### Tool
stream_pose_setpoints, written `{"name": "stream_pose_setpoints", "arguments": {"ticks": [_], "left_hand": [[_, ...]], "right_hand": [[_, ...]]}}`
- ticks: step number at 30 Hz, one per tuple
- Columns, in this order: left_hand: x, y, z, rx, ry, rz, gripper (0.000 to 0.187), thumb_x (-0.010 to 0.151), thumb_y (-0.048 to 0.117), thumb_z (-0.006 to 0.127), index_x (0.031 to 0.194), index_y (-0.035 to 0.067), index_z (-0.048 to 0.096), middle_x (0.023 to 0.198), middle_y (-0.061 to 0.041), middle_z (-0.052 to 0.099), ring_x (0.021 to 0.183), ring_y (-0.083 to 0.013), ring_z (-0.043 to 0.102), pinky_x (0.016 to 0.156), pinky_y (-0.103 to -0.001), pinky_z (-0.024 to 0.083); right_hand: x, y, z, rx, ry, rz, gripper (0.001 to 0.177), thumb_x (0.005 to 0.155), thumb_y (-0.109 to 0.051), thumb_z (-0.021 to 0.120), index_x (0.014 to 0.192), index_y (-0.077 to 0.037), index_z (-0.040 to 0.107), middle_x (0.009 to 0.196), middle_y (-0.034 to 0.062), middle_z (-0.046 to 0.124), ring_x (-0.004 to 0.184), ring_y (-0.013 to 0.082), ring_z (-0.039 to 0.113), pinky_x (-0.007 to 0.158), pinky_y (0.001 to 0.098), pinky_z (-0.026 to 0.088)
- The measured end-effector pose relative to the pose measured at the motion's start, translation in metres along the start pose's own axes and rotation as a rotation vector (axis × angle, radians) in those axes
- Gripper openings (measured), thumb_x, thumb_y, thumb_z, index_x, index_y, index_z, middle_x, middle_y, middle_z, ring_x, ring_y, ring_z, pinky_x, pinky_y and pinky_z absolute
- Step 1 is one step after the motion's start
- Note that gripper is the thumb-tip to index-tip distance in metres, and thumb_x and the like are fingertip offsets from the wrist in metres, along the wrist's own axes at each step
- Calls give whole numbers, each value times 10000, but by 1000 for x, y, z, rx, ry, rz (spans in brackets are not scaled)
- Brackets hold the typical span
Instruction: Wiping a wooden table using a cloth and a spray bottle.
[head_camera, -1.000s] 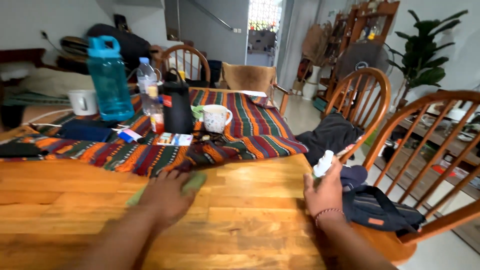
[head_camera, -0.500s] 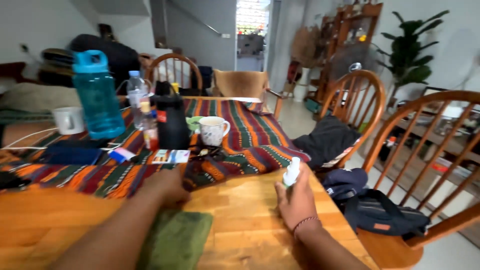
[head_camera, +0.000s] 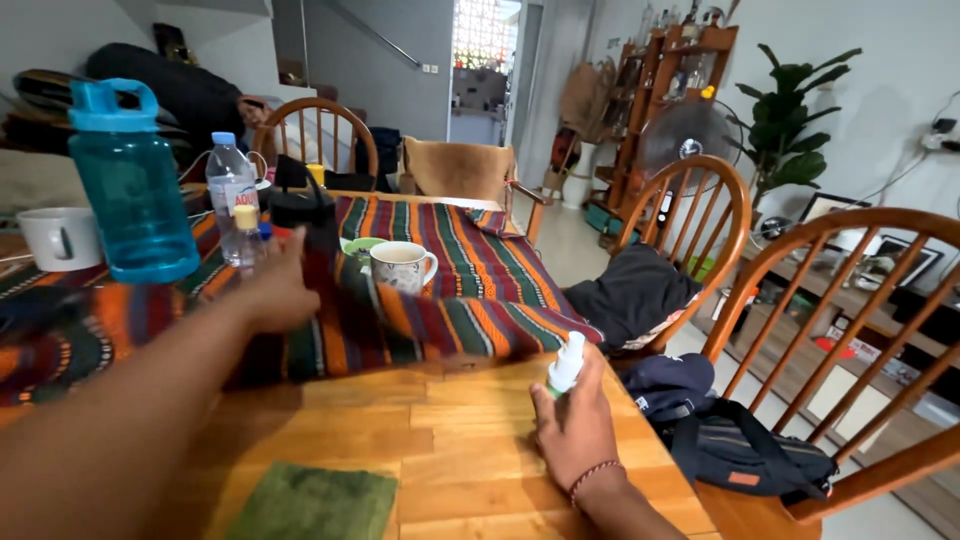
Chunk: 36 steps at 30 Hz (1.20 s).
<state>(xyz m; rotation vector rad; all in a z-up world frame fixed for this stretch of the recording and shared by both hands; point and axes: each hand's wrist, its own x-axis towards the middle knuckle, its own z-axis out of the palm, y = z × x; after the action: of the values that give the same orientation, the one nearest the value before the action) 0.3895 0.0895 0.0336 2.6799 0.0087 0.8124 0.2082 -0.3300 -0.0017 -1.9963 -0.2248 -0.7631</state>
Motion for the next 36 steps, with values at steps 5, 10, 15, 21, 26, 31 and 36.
{"name": "stream_pose_setpoints", "arguments": {"ticks": [5,10,15,21,26,31,36], "left_hand": [[-112,38,-23,29,-110,92,525,789,257,735,1272,86,624,1390,-262,538,1330,-395,533,1140,-443,451],[-207,43,-18,-186,-285,-59,512,827,323,703,1270,83,610,1266,-186,654,1206,-344,630,1022,-441,516],[-262,64,-16,-46,-185,131,488,867,366,660,1220,36,588,1343,-181,589,1303,-371,519,1098,-491,412],[-262,117,-38,-40,-209,-168,728,846,437,675,1421,64,428,1445,-188,494,1376,-369,437,1158,-520,325],[-223,100,-5,-780,-92,-177,1089,665,353,876,1539,100,277,1492,-216,409,1397,-284,404,1130,-436,376],[-217,62,0,-1402,-102,-309,841,760,226,778,1514,33,457,1202,-247,745,1137,-316,667,1002,-429,477],[-247,127,-100,-1053,17,-246,799,747,214,810,1423,151,388,1107,-143,751,986,-280,731,849,-454,583]], "right_hand": [[0,7,4,-27,15,-63,678,867,-126,695,1439,-82,334,1078,206,675,988,375,688,846,438,536],[-2,9,6,-205,33,-57,568,882,-208,750,1325,-48,431,1106,248,665,1070,418,625,914,483,494],[-13,-30,33,-53,-85,157,525,866,-231,758,1285,-84,479,1058,219,695,1001,408,675,892,489,526],[-13,-51,93,-50,-92,-268,577,743,-105,825,1231,-51,523,1084,241,642,1018,446,603,884,512,496],[-22,-76,133,-42,-252,-211,540,716,-135,876,1150,-61,562,1059,219,683,1024,438,642,884,500,524],[-49,-107,133,88,-475,-156,538,705,-97,863,1162,-74,581,1070,137,717,997,296,708,842,417,577],[-68,-103,161,441,-548,-141,417,819,-81,730,1228,-83,649,1108,101,753,1013,245,713,868,375,577]]}}
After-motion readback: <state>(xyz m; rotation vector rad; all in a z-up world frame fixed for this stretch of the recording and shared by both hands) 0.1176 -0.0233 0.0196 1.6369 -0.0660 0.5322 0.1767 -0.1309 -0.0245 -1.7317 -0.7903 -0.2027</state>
